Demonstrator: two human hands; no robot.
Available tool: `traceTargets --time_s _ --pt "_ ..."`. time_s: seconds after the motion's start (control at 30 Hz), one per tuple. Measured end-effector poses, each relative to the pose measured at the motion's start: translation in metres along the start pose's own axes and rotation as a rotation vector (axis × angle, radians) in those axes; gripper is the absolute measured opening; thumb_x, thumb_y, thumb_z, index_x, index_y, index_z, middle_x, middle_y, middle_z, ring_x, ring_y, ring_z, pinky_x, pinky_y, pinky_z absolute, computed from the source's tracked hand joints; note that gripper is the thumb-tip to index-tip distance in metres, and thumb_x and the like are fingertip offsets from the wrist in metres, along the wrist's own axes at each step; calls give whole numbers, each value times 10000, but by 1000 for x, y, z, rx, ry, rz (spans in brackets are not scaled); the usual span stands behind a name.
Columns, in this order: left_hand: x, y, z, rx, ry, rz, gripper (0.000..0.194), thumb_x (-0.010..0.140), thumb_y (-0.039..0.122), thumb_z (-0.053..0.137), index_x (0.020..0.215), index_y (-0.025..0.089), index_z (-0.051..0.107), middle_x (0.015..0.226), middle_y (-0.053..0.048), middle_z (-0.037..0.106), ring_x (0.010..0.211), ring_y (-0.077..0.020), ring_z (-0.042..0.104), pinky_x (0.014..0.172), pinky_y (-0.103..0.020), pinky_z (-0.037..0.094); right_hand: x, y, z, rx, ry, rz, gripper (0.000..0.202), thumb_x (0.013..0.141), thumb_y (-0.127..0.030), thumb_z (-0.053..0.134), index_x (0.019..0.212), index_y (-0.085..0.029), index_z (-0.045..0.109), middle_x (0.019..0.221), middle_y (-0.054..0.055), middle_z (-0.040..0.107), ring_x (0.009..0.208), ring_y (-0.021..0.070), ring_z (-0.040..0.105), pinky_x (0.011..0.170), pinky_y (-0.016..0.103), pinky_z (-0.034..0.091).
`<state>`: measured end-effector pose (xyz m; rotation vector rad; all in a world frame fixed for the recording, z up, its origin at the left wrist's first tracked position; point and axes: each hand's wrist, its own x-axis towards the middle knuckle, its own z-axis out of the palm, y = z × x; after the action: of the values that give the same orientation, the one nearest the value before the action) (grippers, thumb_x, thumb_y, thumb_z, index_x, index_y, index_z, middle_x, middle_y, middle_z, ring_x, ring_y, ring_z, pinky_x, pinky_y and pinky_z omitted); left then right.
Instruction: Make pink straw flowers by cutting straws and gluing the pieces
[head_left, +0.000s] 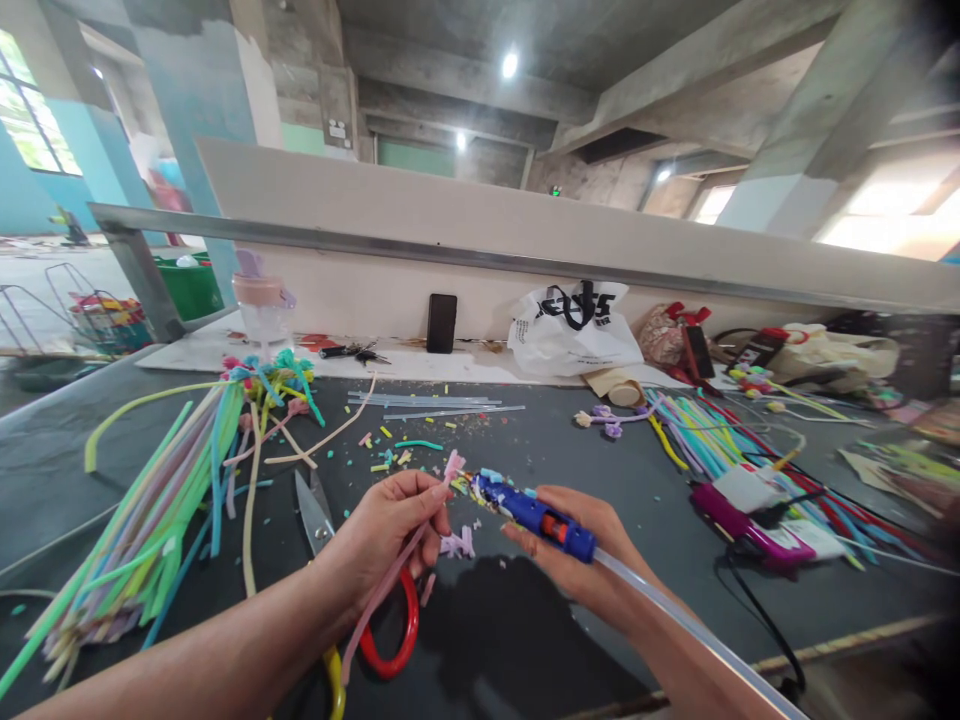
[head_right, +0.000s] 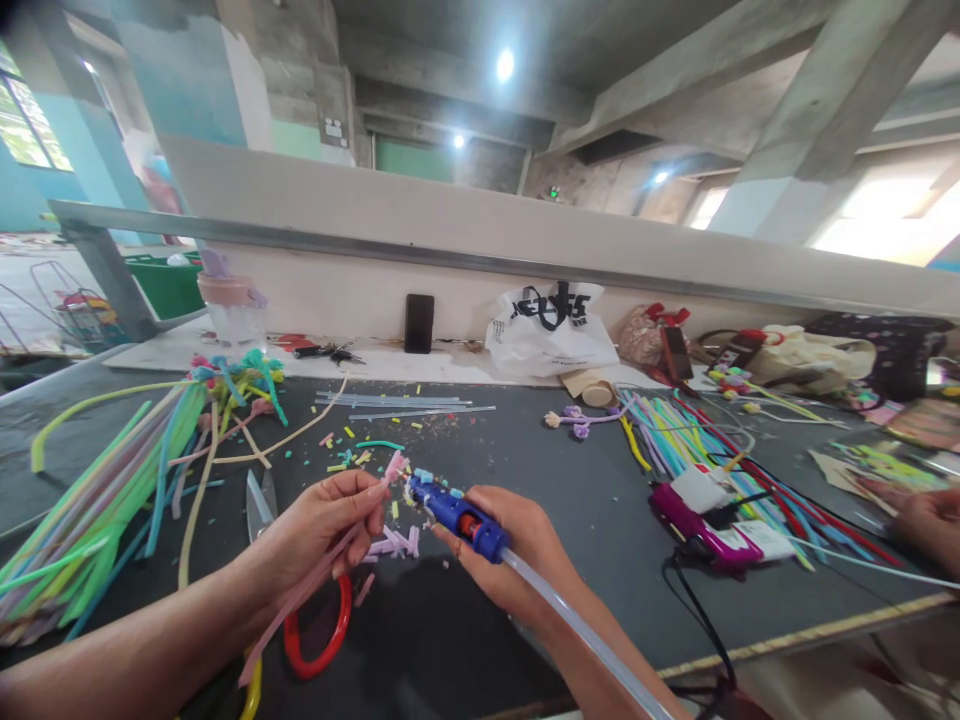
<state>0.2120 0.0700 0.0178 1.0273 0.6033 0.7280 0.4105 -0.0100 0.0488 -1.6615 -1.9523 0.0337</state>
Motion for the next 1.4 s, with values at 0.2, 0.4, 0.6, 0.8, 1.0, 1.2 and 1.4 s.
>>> traceTargets --time_s 0.2,0.4,0.6,0.8,1.0,1.2,1.4 --pt "1 -1 -1 -21 21 -13 236 751 355 607 695 140 530 564 16 573 320 -23 416 284 -123 279 8 28 -13 -156 3 44 210 781 -383 555 707 -196 493 682 -2 542 628 138 512 594 232 366" --pt "2 0 -1 -29 55 -2 250 718 348 641 682 135 517 571 19 568 331 -21 425 282 -117 288 14 67 -21 -309 -263 103 175 735 -182 547 910 -179 543 911 69 570 851 198 536 735 278 373" --pt "1 3 1 -21 70 -14 255 704 353 651 682 139 513 562 25 561 331 -25 420 275 -122 282 18 90 -20 -235 -385 130 293 666 -159 594 958 -171 584 962 73 585 900 204 549 792 280 388" --pt "1 3 1 -9 61 -14 251 718 352 639 681 136 516 573 19 561 338 -22 410 286 -126 291 19 90 -29 -248 -396 199 478 656 -92 542 1122 -197 564 1160 101 563 1068 254 502 870 357 362" --pt "3 0 -2 -6 55 17 243 751 356 603 689 135 525 571 13 565 334 -24 410 289 -129 272 25 19 -7 -125 -232 -91 216 794 -131 498 962 -211 607 1002 49 638 963 183 549 853 327 331" --pt "1 0 -3 15 28 26 263 762 376 585 672 134 533 497 21 538 317 -26 396 303 -131 271 19 -25 41 -141 -414 -285 111 790 -168 556 898 -190 572 902 44 630 869 177 563 741 306 322" --pt "0 3 0 61 27 -15 279 770 384 572 646 140 521 414 34 499 281 -27 362 294 -131 254 20 -10 45 -39 -407 -168 185 729 -33 521 802 -187 593 788 6 651 768 144 571 744 289 324"
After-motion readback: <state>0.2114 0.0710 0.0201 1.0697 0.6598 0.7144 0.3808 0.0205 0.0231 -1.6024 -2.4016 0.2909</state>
